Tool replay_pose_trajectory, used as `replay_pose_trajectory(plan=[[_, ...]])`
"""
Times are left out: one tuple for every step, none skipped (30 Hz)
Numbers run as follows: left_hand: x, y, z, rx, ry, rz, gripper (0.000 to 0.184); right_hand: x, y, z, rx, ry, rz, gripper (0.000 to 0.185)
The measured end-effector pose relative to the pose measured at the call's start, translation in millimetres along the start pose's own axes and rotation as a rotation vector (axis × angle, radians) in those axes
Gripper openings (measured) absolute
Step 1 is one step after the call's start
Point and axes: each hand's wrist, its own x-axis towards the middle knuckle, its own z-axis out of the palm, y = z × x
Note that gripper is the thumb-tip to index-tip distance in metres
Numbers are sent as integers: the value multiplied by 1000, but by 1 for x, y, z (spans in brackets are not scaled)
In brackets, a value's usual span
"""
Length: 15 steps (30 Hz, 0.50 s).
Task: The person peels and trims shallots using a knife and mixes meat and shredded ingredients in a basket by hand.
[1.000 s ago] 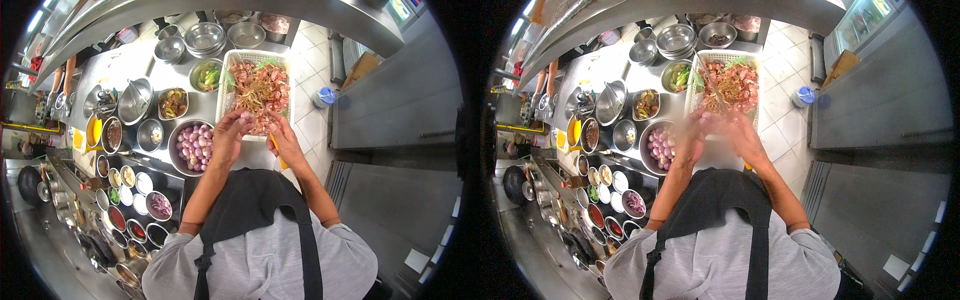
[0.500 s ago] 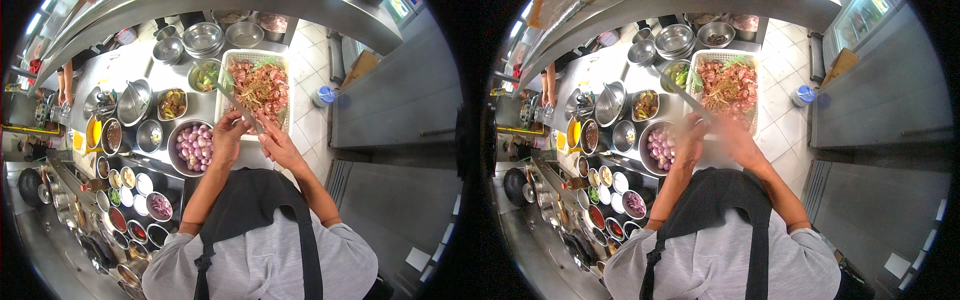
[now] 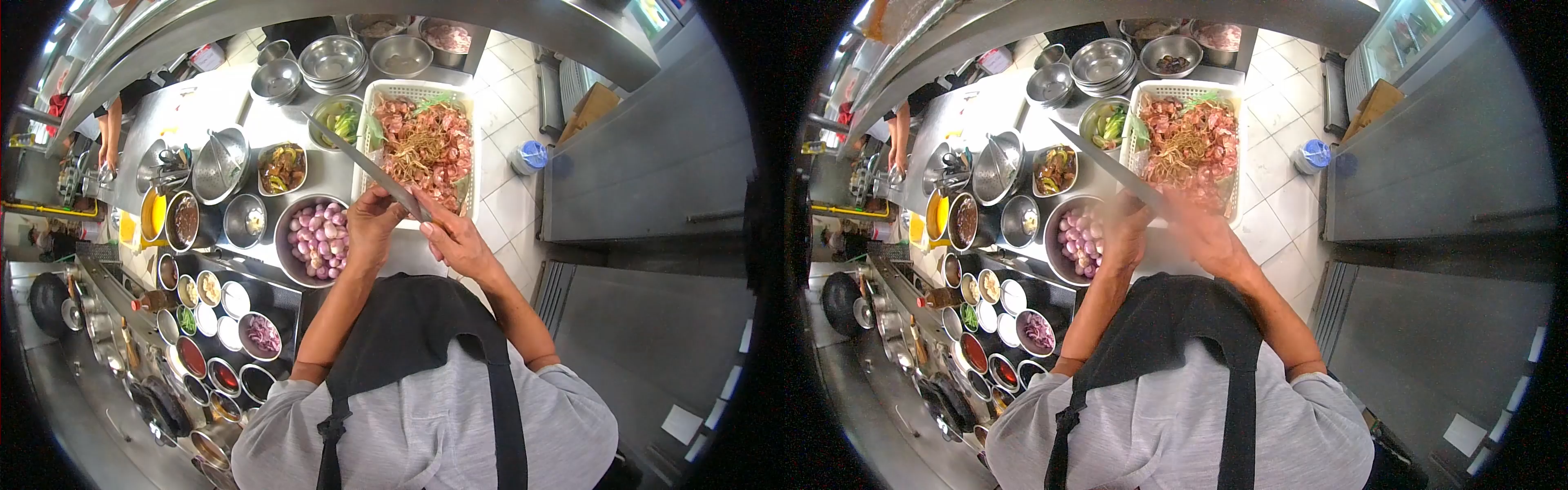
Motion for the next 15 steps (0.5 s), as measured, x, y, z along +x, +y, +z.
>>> replay_pose_trajectory(plan=[[1, -1, 0, 0, -1, -1, 21, 0, -2, 0, 0, 1, 0, 57], [2, -3, -1, 27, -4, 1, 22, 0, -4, 1, 2, 24, 9, 56], [2, -2, 0, 54, -6, 3, 23, 1, -8, 2, 4, 46, 18, 55], [1, -1, 1, 55, -6, 3, 23, 1, -14, 2, 5, 47, 19, 55], [0, 0, 4, 34, 27, -27, 25, 0, -22, 1, 82, 52, 103, 54], [-1, 3, 7, 12, 60, -55, 28, 0, -26, 1, 158, 57, 186, 54], [-2, 5, 10, 12, 62, -54, 28, 0, -26, 1, 158, 54, 186, 54], [-3, 8, 13, -12, 74, -56, 28, 0, -25, 1, 223, 69, 202, 54], [-3, 8, 14, -36, 86, -59, 28, -1, -24, 0, 288, 84, 219, 55], [-2, 6, 12, -37, 86, -59, 28, -2, -22, -1, 287, 84, 220, 55], [1, 0, 8, -32, 88, -41, 28, -3, -21, -2, 273, 72, 202, 56], [2, -1, 8, -26, 89, -23, 28, -3, -19, -3, 258, 62, 185, 57], [3, -2, 7, -26, 88, -25, 28, -4, -16, -2, 259, 64, 186, 57], [3, -2, 5, -26, 70, -32, 27, -4, -12, -1, 245, 46, 157, 57], [3, 0, 6, -26, 52, -38, 26, -4, -9, 0, 231, 27, 128, 57]])
